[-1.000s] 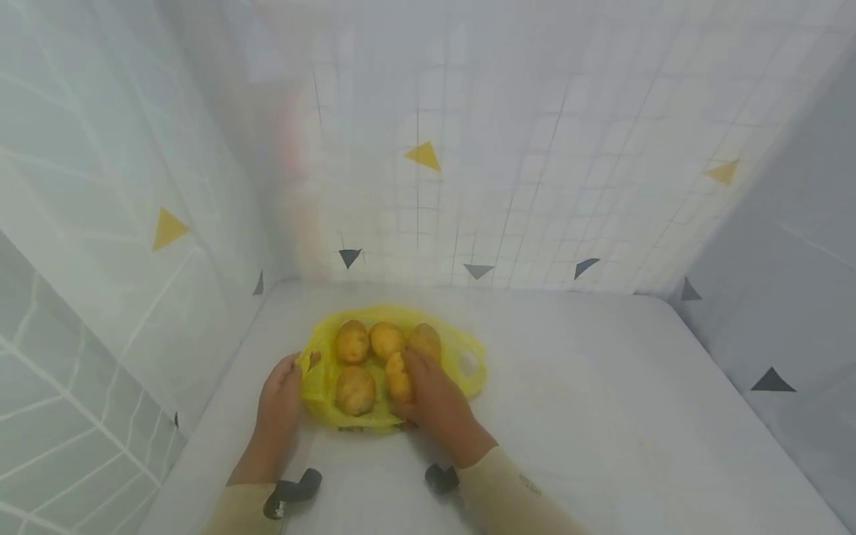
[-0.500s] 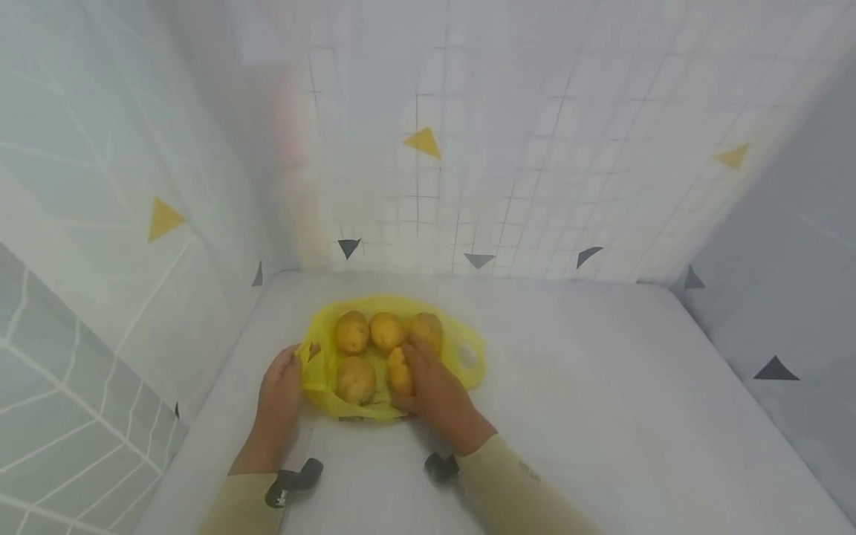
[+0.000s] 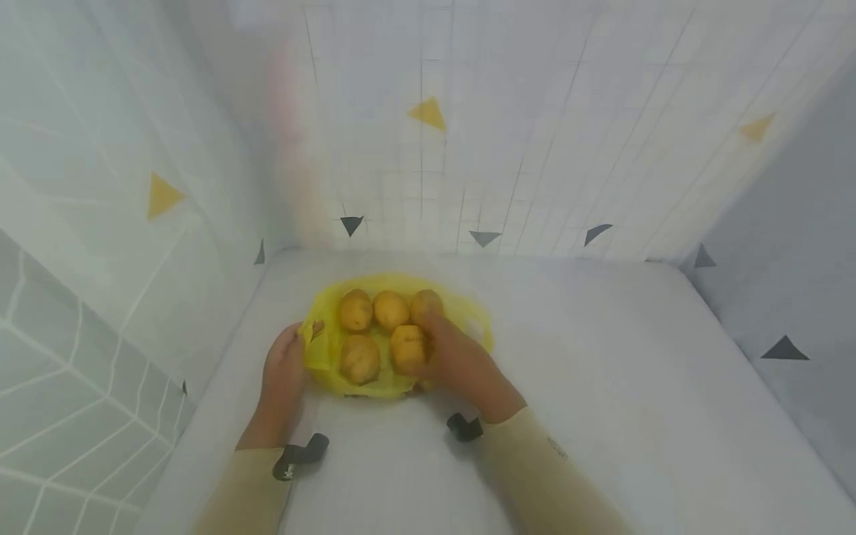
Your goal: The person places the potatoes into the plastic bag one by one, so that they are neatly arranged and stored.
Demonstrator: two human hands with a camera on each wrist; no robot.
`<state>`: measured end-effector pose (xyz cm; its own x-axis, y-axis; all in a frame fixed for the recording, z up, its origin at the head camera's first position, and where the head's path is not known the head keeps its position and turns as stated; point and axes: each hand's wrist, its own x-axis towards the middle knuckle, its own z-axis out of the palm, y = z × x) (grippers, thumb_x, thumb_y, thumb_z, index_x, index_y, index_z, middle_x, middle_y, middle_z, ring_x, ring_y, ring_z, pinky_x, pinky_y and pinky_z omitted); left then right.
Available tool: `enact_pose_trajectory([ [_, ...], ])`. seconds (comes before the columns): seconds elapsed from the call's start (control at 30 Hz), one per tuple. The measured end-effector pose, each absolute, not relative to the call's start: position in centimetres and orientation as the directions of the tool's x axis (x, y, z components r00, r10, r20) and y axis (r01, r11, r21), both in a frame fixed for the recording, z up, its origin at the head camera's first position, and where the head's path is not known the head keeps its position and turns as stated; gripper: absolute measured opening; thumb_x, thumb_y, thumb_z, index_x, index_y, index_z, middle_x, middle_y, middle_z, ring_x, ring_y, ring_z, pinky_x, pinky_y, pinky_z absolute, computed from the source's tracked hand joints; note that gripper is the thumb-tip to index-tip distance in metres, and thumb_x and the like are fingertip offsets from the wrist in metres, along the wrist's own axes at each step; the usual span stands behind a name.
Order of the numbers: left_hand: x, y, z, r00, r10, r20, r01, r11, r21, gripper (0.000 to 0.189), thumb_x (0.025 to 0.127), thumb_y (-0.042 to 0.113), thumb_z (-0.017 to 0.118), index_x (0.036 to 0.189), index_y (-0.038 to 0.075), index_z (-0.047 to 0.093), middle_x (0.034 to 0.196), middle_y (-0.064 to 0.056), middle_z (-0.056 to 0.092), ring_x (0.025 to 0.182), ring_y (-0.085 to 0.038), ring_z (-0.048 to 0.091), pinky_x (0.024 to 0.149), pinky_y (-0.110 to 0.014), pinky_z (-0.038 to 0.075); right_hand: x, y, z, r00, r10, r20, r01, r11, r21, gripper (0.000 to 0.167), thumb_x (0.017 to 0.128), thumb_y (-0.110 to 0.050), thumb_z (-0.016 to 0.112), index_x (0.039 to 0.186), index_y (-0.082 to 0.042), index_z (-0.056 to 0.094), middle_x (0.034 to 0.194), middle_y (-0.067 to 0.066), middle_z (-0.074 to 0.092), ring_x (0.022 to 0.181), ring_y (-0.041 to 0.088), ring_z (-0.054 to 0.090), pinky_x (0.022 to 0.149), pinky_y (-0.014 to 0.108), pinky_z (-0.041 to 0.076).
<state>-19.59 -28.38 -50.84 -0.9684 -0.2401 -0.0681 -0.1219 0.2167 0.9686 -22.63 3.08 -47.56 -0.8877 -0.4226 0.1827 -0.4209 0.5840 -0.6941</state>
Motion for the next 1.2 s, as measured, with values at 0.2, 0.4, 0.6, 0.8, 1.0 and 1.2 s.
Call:
enact_pose_trajectory([
  [0.2,-19.3,-28.3,-50.7,-0.965,-0.240,-0.104,-0.158,0.220,0.963,0.050,0.111,0.046,0.029,0.147,0.022,0.053,0.144,0.003,0.055,0.127,-0.017,0.049,0.111,-0.040,0.039,-21.8,6.3,-45.9,-0.908,-0.414,0.066,-0.382,0.750,-0.540,0.085,0.086,-0.031,0.086,0.158,-0.015,0.044,0.162,0.005,0.048,0.149,0.027,0.045,0.123,0.047,0.035],
  [0.4,-18.9,-28.6,-50.6,-0.962,-0.246,-0.120,-0.178,0.230,0.957,0.050,0.110,0.051,0.033,0.145,0.024,0.055,0.141,0.004,0.057,0.128,-0.016,0.051,0.110,-0.040,0.040,-19.9,7.1,-46.9,-0.889,-0.449,0.095,-0.443,0.787,-0.429,0.043,0.101,-0.017,0.065,0.144,-0.011,0.060,0.157,0.012,0.053,0.148,0.031,0.047,0.122,0.048,0.037],
  [0.6,-18.7,-28.8,-50.9,-0.954,-0.263,-0.142,-0.203,0.224,0.953,0.052,0.110,0.051,0.031,0.147,0.023,0.054,0.143,0.004,0.056,0.129,-0.016,0.050,0.109,-0.039,0.041,-19.3,6.7,-48.8,-0.853,-0.487,0.189,-0.522,0.784,-0.336,0.035,0.102,-0.013,0.062,0.136,-0.002,0.063,0.144,0.017,0.062,0.137,0.033,0.057,0.116,0.047,0.044],
  [0.8,-18.6,-28.9,-51.5,-0.953,-0.262,-0.152,-0.217,0.240,0.946,0.053,0.110,0.051,0.028,0.147,0.023,0.053,0.142,0.003,0.056,0.127,-0.017,0.051,0.107,-0.039,0.042,-19.7,6.6,-50.0,-0.799,-0.543,0.259,-0.588,0.795,-0.148,0.012,0.102,-0.012,0.061,0.114,-0.011,0.064,0.116,0.006,0.067,0.108,0.024,0.063,0.099,0.037,0.054],
  [1.0,-18.5,-29.0,-51.6,-0.960,-0.237,-0.150,-0.205,0.228,0.952,0.052,0.111,0.049,0.027,0.149,0.023,0.051,0.148,0.005,0.053,0.134,-0.017,0.048,0.116,-0.044,0.038,-20.5,7.2,-49.8,-0.774,-0.532,0.343,-0.614,0.764,-0.199,0.009,0.100,-0.010,0.066,0.098,-0.019,0.063,0.100,-0.003,0.063,0.093,0.017,0.058,0.088,0.033,0.054],
  [1.2,-18.8,-28.9,-51.5,-0.962,-0.232,-0.146,-0.198,0.219,0.955,0.053,0.111,0.051,0.028,0.150,0.024,0.051,0.149,0.006,0.052,0.136,-0.016,0.048,0.118,-0.046,0.037,-20.7,7.9,-48.8,-0.758,-0.520,0.394,-0.630,0.739,-0.240,0.016,0.093,-0.007,0.076,0.104,-0.016,0.068,0.109,0.000,0.069,0.102,0.019,0.064,0.094,0.035,0.057],
])
